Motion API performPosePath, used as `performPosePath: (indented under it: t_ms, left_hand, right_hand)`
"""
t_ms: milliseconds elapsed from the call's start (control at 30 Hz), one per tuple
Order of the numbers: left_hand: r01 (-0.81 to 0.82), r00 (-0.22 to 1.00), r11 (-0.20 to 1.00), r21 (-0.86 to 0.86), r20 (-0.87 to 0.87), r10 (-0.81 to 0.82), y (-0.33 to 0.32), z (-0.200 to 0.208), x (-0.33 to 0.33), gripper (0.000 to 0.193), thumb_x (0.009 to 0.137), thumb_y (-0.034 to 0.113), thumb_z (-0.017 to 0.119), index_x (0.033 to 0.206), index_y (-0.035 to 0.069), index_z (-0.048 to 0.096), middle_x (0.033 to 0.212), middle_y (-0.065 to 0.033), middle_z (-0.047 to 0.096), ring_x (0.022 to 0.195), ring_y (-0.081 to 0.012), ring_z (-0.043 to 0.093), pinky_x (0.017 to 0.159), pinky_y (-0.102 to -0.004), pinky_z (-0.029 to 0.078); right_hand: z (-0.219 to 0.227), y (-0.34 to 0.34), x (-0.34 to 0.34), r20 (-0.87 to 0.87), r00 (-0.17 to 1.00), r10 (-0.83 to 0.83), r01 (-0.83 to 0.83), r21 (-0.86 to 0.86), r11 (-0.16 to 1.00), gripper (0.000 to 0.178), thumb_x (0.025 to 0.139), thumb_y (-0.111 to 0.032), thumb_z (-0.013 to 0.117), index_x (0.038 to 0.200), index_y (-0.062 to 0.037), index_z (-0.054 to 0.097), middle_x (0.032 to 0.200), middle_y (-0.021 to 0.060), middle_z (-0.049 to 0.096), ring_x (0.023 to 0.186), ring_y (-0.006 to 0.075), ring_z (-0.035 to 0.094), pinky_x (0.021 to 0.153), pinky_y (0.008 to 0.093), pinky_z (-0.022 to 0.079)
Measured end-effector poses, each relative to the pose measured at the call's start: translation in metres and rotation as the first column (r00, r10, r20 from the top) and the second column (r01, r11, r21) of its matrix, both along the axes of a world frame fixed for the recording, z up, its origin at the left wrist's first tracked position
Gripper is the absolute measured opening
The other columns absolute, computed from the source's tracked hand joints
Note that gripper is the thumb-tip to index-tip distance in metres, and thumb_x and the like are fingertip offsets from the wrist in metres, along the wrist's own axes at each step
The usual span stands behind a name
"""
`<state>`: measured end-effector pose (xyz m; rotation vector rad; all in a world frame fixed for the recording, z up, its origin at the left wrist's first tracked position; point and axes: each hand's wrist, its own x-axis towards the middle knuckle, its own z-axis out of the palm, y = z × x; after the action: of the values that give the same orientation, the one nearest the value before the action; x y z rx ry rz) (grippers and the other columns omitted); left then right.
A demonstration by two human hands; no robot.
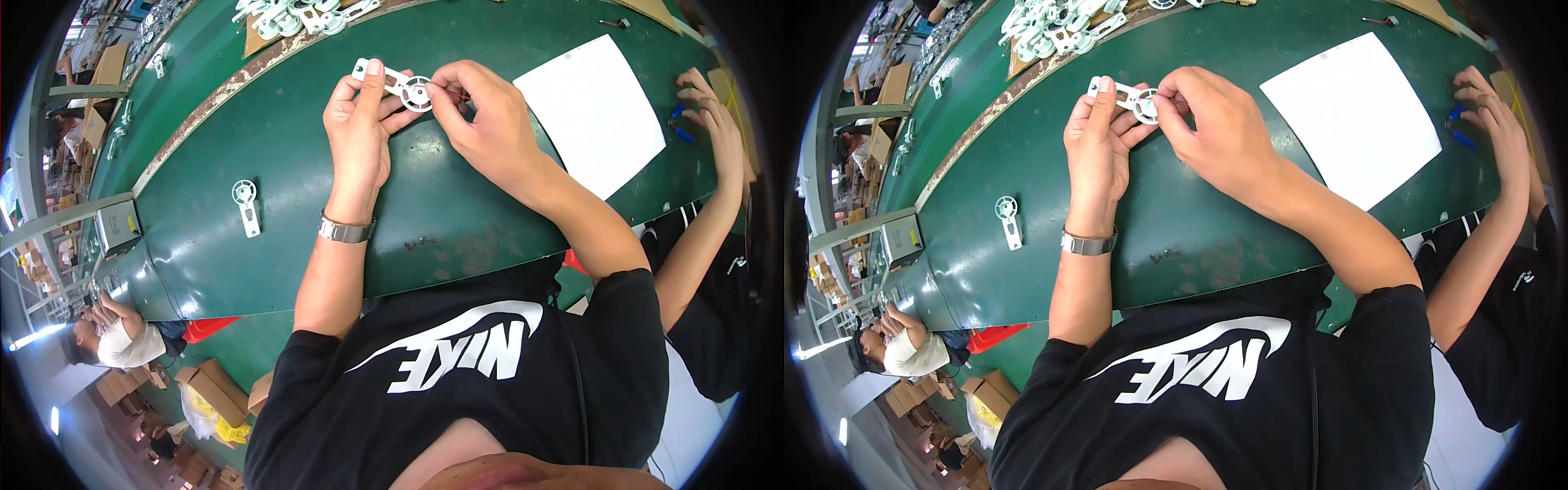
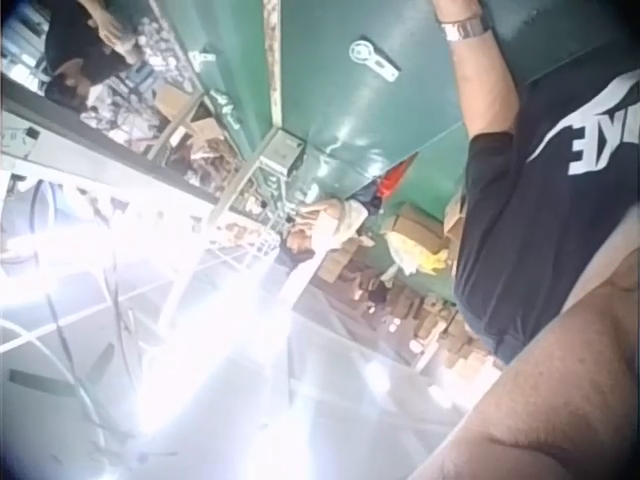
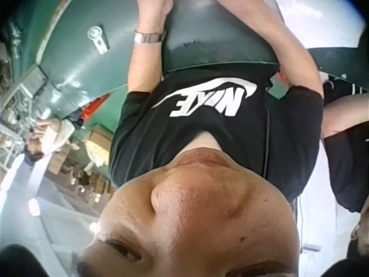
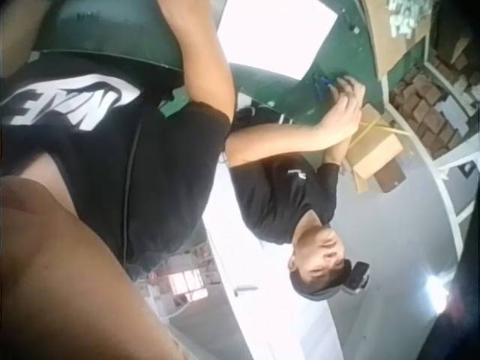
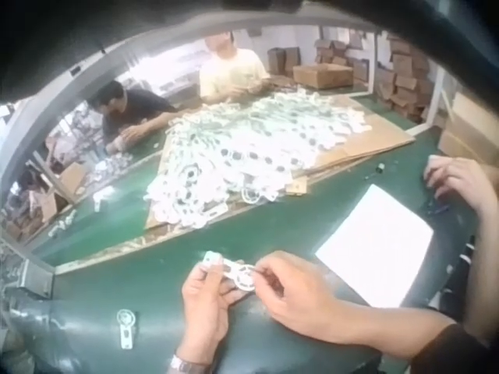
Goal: The person assembles small white plastic mechanical components by hand on a production line conveyor belt.
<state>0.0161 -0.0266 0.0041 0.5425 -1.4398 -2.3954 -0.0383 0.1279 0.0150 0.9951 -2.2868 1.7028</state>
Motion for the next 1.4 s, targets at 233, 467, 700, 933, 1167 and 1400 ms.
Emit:
performPosePath:
  t_ms: [233,467,700,933,1167,1400]
  left_hand:
    - [0.011,1.000,1.000,0.001,0.009,-0.011,0.002,0.000,0.002,0.025,0.104,0.030,0.062,0.099,0.006,0.058,0.099,-0.0162,0.073,0.084,-0.0210,0.075,0.069,-0.0332,0.065]
    - [-0.025,1.000,0.999,-0.027,-0.001,0.025,0.005,0.001,0.002,0.022,0.102,0.027,0.066,0.097,0.006,0.057,0.095,-0.0131,0.073,0.080,-0.0190,0.074,0.064,-0.0310,0.064]
    - [-0.015,1.000,0.984,-0.179,-0.003,0.015,0.010,0.003,0.003,0.023,0.100,0.025,0.068,0.094,0.006,0.058,0.093,-0.0098,0.071,0.076,-0.0137,0.070,0.062,-0.0290,0.063]
    - [-0.105,0.994,0.981,-0.165,-0.021,0.103,0.014,0.000,0.002,0.026,0.100,0.021,0.069,0.090,0.002,0.054,0.087,-0.0081,0.066,0.075,-0.0129,0.069,0.061,-0.0289,0.066]
    - [-0.169,0.986,0.929,-0.331,-0.054,0.160,0.011,-0.013,0.000,0.026,0.099,0.019,0.070,0.085,0.004,0.054,0.082,-0.0029,0.060,0.074,-0.0088,0.064,0.065,-0.0331,0.068]
    - [-0.177,0.982,0.815,-0.552,-0.039,0.186,0.006,-0.023,0.003,0.035,0.095,0.020,0.076,0.076,0.003,0.052,0.077,0.0032,0.044,0.067,-0.0044,0.043,0.051,-0.0227,0.044]
  right_hand:
    - [-0.007,-0.001,0.000,-0.146,0.988,-0.042,0.052,0.070,0.996,0.007,0.087,-0.004,0.069,0.091,-0.0020,0.063,0.084,0.0102,0.063,0.074,0.0278,0.065,0.062,0.0375,0.052]
    - [-0.011,-0.001,0.002,-0.166,0.986,0.028,-0.007,0.123,0.992,0.007,0.086,-0.002,0.068,0.091,-0.0020,0.063,0.085,0.0104,0.064,0.074,0.0300,0.064,0.061,0.0396,0.051]
    - [-0.011,-0.002,0.002,-0.164,0.986,0.020,-0.001,0.114,0.994,0.004,0.088,-0.003,0.066,0.090,-0.0013,0.063,0.082,0.0110,0.063,0.074,0.0312,0.064,0.062,0.0409,0.051]
    - [-0.006,-0.002,0.001,-0.062,0.993,0.099,-0.096,0.054,0.994,0.035,0.083,0.007,0.067,0.114,-0.0017,0.054,0.104,0.0142,0.059,0.088,0.0285,0.066,0.073,0.0386,0.055]
    - [-0.007,0.009,-0.013,0.177,0.965,0.196,-0.216,0.106,0.970,0.040,0.082,0.008,0.069,0.116,-0.0035,0.053,0.110,0.0141,0.058,0.097,0.0318,0.065,0.086,0.0434,0.053]
    - [0.012,0.031,-0.018,0.260,0.939,0.227,-0.333,0.506,0.796,0.027,0.088,-0.013,0.072,0.111,0.0000,0.066,0.107,0.0167,0.064,0.097,0.0340,0.065,0.086,0.0406,0.051]
